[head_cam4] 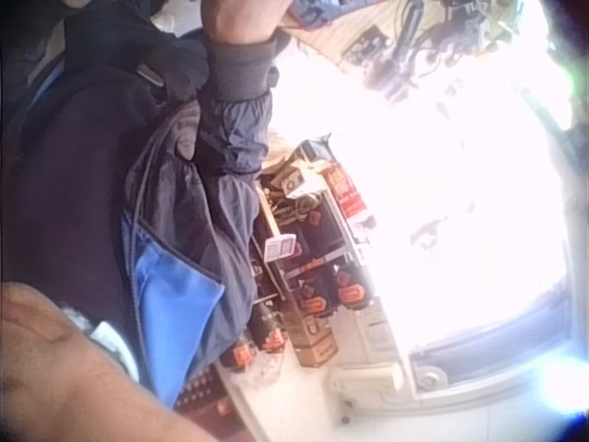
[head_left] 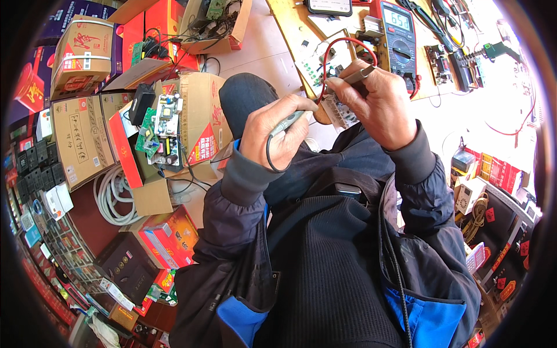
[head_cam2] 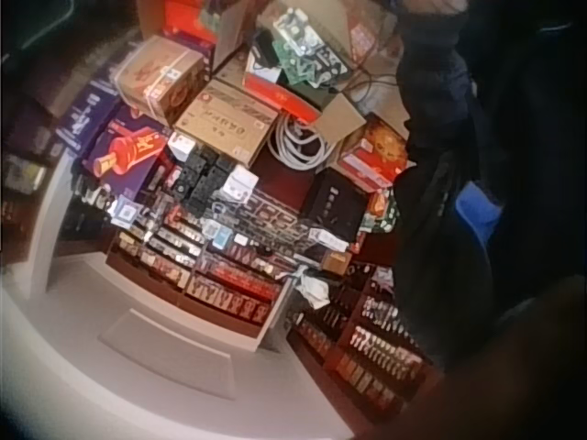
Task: The person uses a multimeter to test points on a green circuit board, flipping it over to check both sides and moving the probes to different components. The person also briefly tests a small white component before returning to the board.
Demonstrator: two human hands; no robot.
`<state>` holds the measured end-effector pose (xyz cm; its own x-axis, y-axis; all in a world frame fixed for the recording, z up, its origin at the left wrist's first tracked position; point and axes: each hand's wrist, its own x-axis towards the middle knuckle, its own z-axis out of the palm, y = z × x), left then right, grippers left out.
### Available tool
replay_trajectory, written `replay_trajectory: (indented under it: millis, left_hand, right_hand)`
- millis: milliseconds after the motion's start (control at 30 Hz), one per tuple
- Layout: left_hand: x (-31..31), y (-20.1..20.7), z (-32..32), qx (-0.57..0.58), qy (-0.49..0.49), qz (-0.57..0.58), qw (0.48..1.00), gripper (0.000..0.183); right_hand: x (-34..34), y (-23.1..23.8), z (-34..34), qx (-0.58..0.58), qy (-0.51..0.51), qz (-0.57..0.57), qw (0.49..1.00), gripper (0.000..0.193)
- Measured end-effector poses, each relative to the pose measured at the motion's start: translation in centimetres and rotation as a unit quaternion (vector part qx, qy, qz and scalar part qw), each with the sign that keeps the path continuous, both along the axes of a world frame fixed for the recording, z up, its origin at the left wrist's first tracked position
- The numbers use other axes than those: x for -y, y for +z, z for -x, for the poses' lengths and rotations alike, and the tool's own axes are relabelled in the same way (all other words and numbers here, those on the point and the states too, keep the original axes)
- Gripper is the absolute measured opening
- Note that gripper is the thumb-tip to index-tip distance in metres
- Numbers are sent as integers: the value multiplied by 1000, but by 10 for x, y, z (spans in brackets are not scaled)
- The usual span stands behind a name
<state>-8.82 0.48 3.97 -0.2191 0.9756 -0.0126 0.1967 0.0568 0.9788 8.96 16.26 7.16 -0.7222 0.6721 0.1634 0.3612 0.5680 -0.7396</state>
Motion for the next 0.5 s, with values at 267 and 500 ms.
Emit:
replay_trajectory:
  millis: [267, 500]
  left_hand:
    - [1, -5, 0, 12, 10, -4, 1000, 17]
    - [-1, -6, 0, 11, 4, -14, 1000, 17]
  right_hand:
    - [1, 3, 1, -10, 7, 8, 1000, 29]
    - [1, 4, 0, 8, 6, 25, 1000, 29]
